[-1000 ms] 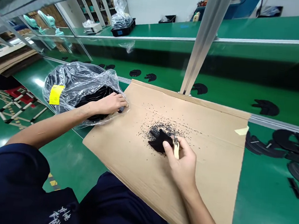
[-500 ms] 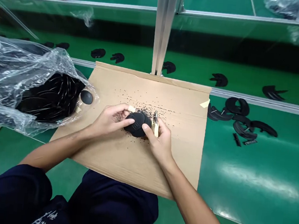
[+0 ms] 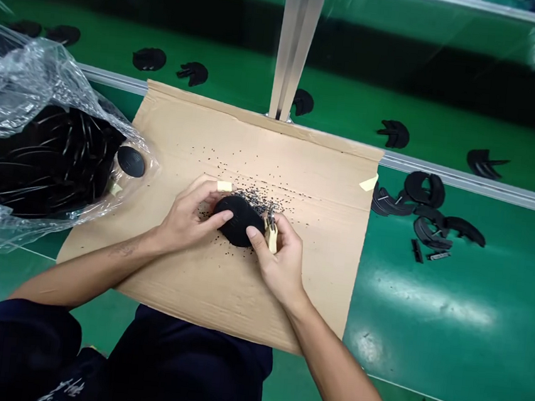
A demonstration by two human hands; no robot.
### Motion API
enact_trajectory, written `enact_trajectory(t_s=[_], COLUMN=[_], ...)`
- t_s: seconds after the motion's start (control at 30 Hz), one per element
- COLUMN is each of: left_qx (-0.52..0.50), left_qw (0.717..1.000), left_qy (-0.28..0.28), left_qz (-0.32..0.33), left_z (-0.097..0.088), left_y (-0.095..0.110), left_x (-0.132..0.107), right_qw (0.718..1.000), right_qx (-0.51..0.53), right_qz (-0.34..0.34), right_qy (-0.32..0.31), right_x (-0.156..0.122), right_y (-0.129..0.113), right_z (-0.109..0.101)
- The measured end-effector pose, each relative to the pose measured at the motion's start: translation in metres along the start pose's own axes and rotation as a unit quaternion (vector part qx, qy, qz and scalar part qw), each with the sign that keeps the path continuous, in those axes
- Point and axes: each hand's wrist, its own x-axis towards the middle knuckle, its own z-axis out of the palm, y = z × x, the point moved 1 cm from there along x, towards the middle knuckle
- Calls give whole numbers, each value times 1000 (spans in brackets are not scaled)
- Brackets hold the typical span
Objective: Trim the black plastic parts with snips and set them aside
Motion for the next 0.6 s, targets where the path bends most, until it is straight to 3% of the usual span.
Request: enact_trajectory(t_s=[0.1,0.17,0.3,0.4,0.47,0.6], left_qx=[-101,-137,-45,20,11,-92], left_qw=[993,988,996,988,989,989], left_qy=[-55,-60,-53,-55,-51,-29], left_qz=[-33,-37,57,141,138,108], left_z=[3,2,-3,-4,-3,-2], left_y=[-1,-1,4,7,7,7], left_x=[-1,-1,-4,-8,-9,-6], right_qw=[999,998,979,948,935,927], right_qx=[-28,-56,-155,-216,-224,-199], right_qz=[-15,-35,-134,-235,-272,-317], right_qy=[-1,-1,18,-13,-39,-32], right_x=[-1,-1,0,-1,-2,-5], right_y=[1,1,-2,-6,-6,-1], right_z=[0,-2,-8,-10,-9,-6])
